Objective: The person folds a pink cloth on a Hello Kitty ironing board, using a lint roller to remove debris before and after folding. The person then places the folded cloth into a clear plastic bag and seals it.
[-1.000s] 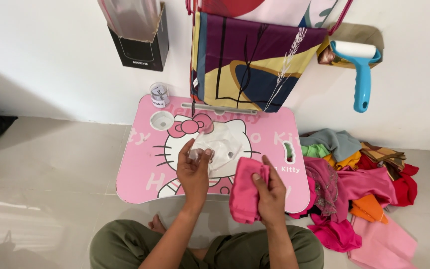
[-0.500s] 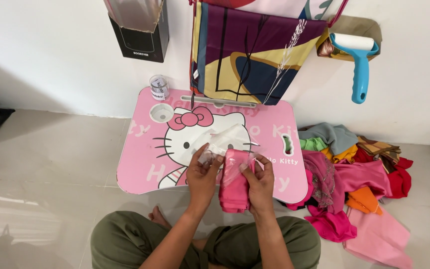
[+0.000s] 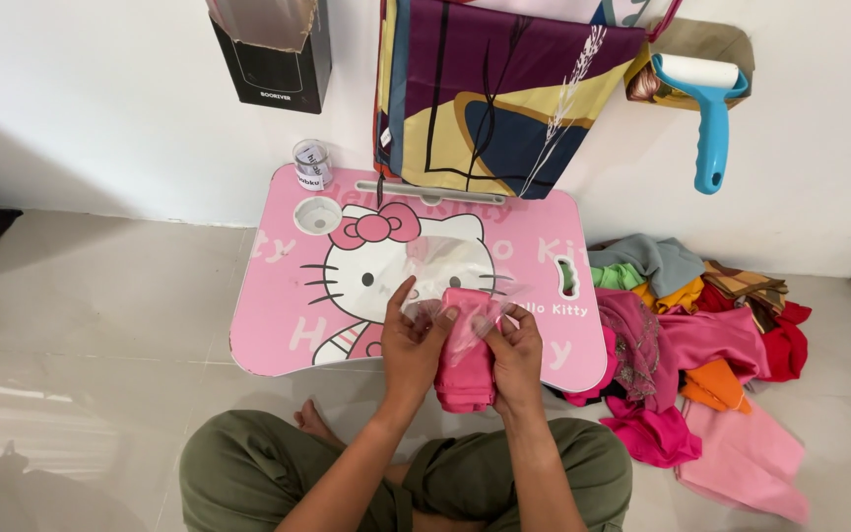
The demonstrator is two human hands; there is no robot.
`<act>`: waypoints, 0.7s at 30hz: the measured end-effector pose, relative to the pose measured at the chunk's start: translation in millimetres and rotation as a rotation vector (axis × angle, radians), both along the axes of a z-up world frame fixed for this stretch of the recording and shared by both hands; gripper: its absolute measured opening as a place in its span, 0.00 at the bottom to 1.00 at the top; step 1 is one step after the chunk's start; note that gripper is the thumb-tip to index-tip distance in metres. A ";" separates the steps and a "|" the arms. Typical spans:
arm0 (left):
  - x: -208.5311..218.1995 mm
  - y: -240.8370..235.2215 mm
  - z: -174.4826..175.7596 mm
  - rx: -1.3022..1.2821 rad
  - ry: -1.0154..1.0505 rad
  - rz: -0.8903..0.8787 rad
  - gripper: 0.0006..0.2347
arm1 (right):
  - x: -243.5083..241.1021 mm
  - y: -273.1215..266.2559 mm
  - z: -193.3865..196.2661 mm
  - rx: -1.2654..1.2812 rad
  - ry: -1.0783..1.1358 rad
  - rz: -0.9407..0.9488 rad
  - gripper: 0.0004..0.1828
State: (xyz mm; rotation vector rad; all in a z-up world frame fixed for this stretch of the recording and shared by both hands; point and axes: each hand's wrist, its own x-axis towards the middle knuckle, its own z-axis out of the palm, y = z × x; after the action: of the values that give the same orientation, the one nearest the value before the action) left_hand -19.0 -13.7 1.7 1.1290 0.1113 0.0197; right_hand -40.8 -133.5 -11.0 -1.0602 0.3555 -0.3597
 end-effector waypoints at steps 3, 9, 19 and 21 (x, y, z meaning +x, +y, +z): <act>-2.7 5.0 2.1 0.043 0.045 -0.053 0.35 | -0.9 4.8 9.3 -0.087 -0.020 0.003 0.21; -0.9 1.6 -5.4 -0.031 0.065 -0.053 0.37 | -9.5 23.8 26.0 -0.351 -0.046 0.043 0.20; -1.5 -1.6 15.4 -0.208 0.243 0.022 0.36 | -31.8 25.2 32.5 -0.523 0.124 -0.136 0.29; -4.0 1.1 27.8 -0.134 0.269 -0.044 0.40 | -29.1 22.7 29.0 -0.608 -0.035 -0.213 0.21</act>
State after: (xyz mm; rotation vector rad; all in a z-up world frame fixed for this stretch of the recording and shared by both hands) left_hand -23.0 -12.5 29.5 0.9953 0.3229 -0.1773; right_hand -69.9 -110.8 17.9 -1.6121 0.3356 -0.7035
